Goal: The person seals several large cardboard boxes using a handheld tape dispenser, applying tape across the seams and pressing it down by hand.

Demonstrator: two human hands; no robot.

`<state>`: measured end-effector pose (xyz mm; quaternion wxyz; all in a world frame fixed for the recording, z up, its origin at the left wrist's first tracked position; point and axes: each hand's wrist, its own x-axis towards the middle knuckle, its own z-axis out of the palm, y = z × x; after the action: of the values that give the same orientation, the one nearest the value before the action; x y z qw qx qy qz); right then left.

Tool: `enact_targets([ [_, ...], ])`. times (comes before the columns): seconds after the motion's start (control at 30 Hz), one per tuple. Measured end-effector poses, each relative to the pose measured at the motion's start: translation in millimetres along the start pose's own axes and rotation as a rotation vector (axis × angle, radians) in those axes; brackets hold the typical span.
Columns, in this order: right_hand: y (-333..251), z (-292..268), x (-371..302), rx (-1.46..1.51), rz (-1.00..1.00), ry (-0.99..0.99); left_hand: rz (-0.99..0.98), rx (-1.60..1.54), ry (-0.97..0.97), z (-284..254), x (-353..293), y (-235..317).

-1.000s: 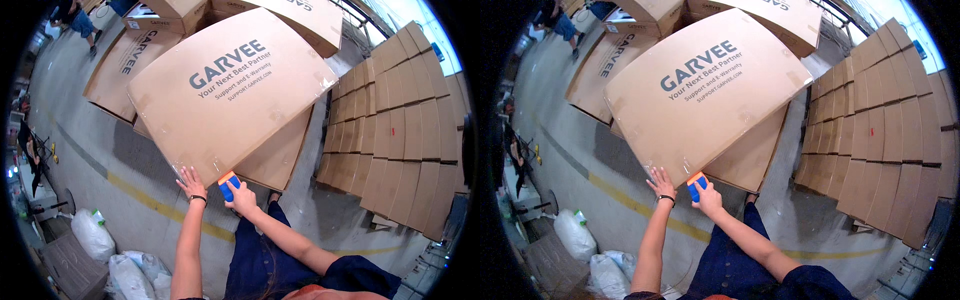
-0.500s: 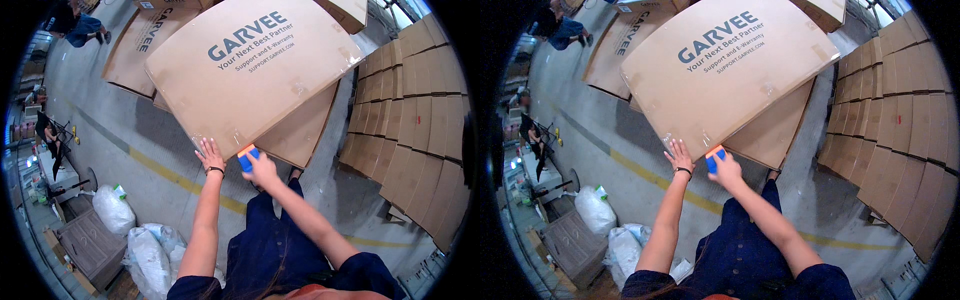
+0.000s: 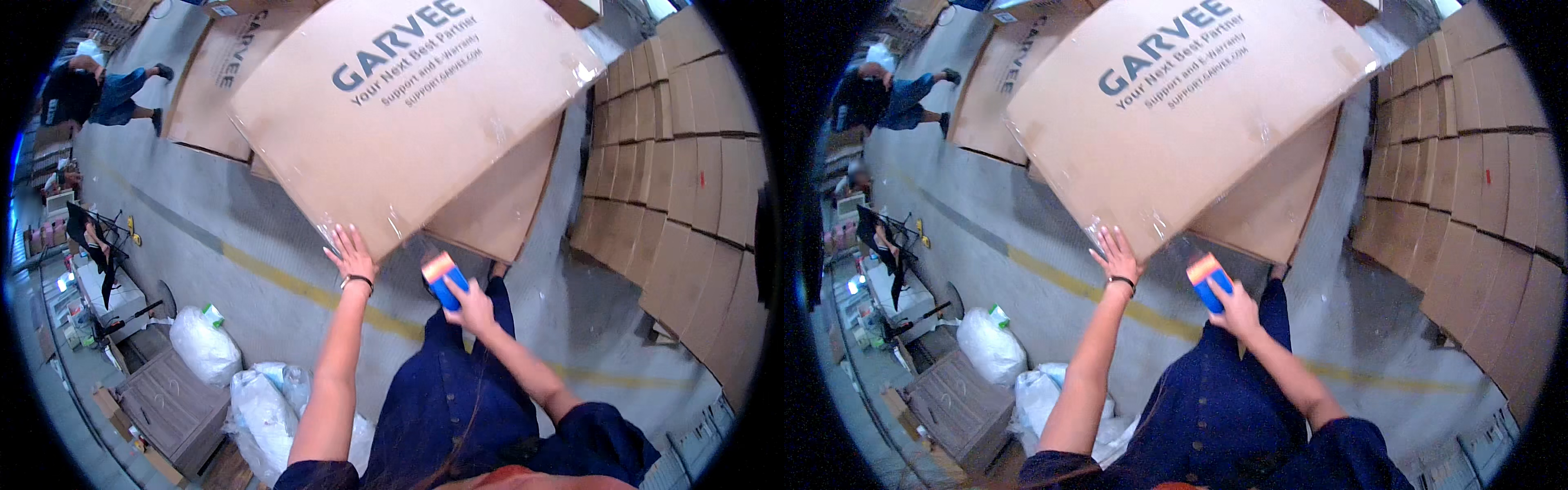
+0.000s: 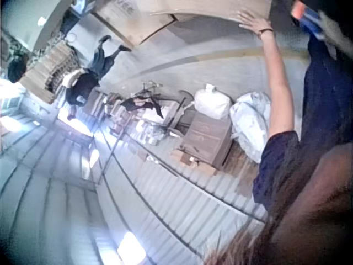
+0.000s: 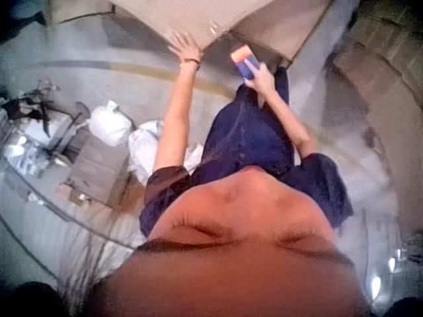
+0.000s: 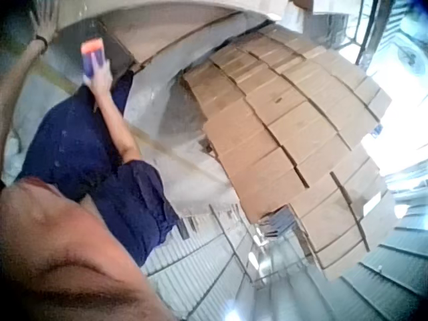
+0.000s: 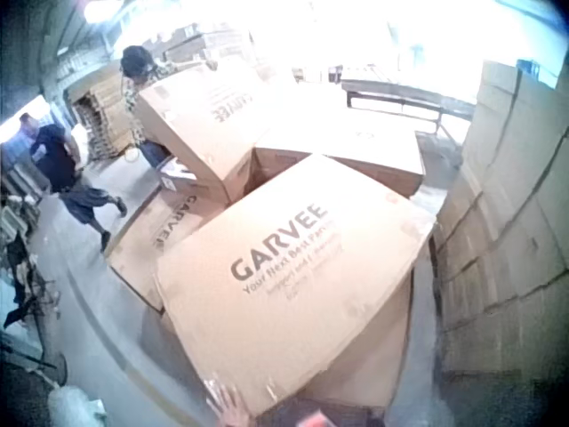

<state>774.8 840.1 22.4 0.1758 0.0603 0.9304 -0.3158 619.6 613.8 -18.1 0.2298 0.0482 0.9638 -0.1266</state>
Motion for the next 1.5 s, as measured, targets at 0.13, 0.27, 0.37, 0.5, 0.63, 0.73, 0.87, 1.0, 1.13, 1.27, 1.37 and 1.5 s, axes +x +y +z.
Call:
enact_targets([
  [0.13, -17.0, 4.1, 91.6, -0.059, 0.027, -0.016, 0.023, -0.034, 0.006, -4.0, 1.8, 14.9],
  [0.27, -49.2, 16.1, 108.7, -0.126, 0.123, -0.059, -0.014, -0.004, -0.024, 5.0, -11.4, -8.0],
  [0.37, -55.7, 39.0, 118.0, -0.157, 0.083, -0.056, -0.040, 0.069, -0.047, -10.8, -5.5, -12.0],
  [0.5, -20.3, 61.8, 145.8, -0.703, 0.078, -0.357, 0.213, 0.060, 0.088, -13.1, 15.2, 22.7],
  [0.63, 14.3, 47.0, 114.1, -0.266, 0.183, -0.169, 0.199, -0.156, 0.080, -5.8, -26.7, 36.5],
  [0.73, 67.9, -17.8, 62.8, 0.150, 0.232, -0.325, 0.168, -0.257, 0.224, -5.2, -16.2, 59.6],
  [0.87, 173.2, -86.9, -11.9, 0.789, 0.481, -0.181, 0.305, -0.301, 0.209, -57.1, 41.6, 142.5],
  [1.0, 210.0, -219.0, 18.7, 0.705, 0.292, 0.137, 0.410, -0.287, 0.204, -112.7, 98.6, 237.6],
  [1.13, 185.4, -382.0, 152.6, 0.382, -0.049, 0.494, 0.474, -0.258, 0.221, -165.4, 148.3, 324.4],
  [1.27, 170.8, -474.0, 274.3, 0.076, -0.258, 0.767, 0.502, -0.267, 0.196, -200.1, 178.7, 386.6],
  [1.37, 244.5, -458.4, 336.9, -0.264, 0.027, 0.261, 0.475, -0.270, 0.278, -204.1, 176.5, 387.2],
  [1.5, 269.8, -456.8, 324.9, -0.207, 0.108, 0.058, 0.425, -0.164, 0.043, -208.6, 177.6, 386.3],
])
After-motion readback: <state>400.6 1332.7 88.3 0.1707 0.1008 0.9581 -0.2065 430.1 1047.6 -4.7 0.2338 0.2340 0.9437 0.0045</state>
